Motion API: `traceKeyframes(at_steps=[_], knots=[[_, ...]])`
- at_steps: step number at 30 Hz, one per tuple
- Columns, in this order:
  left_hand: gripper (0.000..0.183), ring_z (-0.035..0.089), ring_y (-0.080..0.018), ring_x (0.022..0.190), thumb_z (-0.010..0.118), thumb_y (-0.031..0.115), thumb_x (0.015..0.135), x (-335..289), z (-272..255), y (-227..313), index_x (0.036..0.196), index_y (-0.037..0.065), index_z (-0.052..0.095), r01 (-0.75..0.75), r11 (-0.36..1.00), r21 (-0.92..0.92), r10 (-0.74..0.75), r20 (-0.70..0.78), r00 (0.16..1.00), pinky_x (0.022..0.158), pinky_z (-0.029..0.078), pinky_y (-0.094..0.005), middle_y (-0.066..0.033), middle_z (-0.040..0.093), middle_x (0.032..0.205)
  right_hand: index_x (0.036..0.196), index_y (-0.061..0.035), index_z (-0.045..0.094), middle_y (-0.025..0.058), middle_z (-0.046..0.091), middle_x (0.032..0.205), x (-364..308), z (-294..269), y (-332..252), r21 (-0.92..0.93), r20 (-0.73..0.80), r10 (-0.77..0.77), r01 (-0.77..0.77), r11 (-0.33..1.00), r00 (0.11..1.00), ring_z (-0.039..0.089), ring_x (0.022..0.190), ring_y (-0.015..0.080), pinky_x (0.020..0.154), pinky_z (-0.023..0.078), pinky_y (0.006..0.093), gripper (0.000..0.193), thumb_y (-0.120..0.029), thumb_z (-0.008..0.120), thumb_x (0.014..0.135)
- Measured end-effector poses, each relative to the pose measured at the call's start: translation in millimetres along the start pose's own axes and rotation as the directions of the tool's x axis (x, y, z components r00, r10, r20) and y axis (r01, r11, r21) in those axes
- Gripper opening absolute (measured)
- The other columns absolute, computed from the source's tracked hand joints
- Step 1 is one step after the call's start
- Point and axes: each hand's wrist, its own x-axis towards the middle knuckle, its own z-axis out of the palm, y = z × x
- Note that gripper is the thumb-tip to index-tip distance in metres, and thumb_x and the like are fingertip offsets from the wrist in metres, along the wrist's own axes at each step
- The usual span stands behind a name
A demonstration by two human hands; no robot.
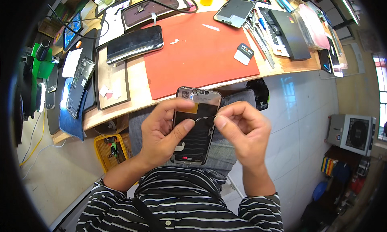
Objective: The person uses a hot air rework station to heat a small component on a circuit board, then removes it with tweezers. They place the board on a workbench and use a screwdriver to remove screws from a smartphone, then open the device and disconnect internal ribbon cables.
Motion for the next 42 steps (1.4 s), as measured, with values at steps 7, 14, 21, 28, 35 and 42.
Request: traceKeyframes(at_steps=[7,14,21,28,35,42], knots=[[0.05,0.061,-0.012,0.114,0.062,-0.005,0.101,2,-1,6,0.147,-0.003,0.043,0.026,0.999,0.04,-0.026,0.003,1.0,0.097,0.048,-0.0243,-0.0135,0.064,0.13,0.088,0.0026,0.07,0.0071,0.068,0.1,12,9,-9,-0.062,-0.122,-0.037,0.03,0.998,0.992,0.058,0.084,0.0099,0.074,0.045,0.0244,0.01,-0.003,0.077,0.091],[0.043,0.06,-0.0089,0.106,0.061,-0.005,0.101,1,1,11,0.141,-0.003,0.046,0.094,0.996,0.003,-0.094,0.007,0.996,0.088,0.05,-0.0229,-0.0113,0.064,0.12,0.087,0.0026,0.07,0.0049,0.069,0.093,11,16,5,-0.06,-0.119,0.009,-0.017,0.998,0.993,0.058,0.082,0.0077,0.07,0.045,0.0213,0.009,-0.001,0.077,0.091],[0.03,0.066,-0.0076,0.087,0.064,0.006,0.102,-2,3,6,0.131,0.003,0.059,0.067,0.974,0.218,-0.049,-0.086,0.995,0.078,0.053,-0.0248,-0.0064,0.072,0.094,0.087,0.0032,0.07,0.0073,0.07,0.098,9,27,10,-0.066,-0.14,-0.004,-0.005,0.998,0.99,0.06,0.085,0.0091,0.071,0.047,0.0215,0.01,-0.002,0.078,0.091],[0.029,0.07,-0.0128,0.084,0.066,0.008,0.101,-2,5,5,0.129,0.003,0.059,0.0,0.949,0.316,0.026,-0.078,0.997,0.075,0.054,-0.0262,-0.012,0.072,0.093,0.088,0.0036,0.071,0.0094,0.069,0.104,8,32,11,-0.082,-0.153,-0.02,0.007,0.997,0.988,0.061,0.088,0.011,0.074,0.048,0.0234,0.01,-0.002,0.078,0.091],[0.025,0.067,-0.0121,0.082,0.064,0.01,0.104,-1,7,2,0.127,0.0,0.059,-0.06,0.922,0.383,0.101,-0.086,0.991,0.072,0.053,-0.0263,-0.0103,0.072,0.094,0.089,0.0033,0.072,0.0092,0.068,0.103,7,35,14,-0.089,-0.156,-0.057,0.044,0.995,0.986,0.06,0.089,0.0106,0.075,0.048,0.023,0.008,-0.001,0.078,0.091],[0.023,0.077,-0.0204,0.091,0.063,0.011,0.104,0,6,-1,0.124,0.0,0.061,-0.08,0.911,0.406,0.124,-0.084,0.989,0.075,0.059,-0.0313,-0.0152,0.075,0.097,0.089,0.0031,0.069,0.0081,0.068,0.102,5,35,14,-0.132,-0.161,-0.06,0.039,0.99,0.985,0.06,0.082,0.0078,0.067,0.046,0.0197,0.009,0.0,0.077,0.091]])
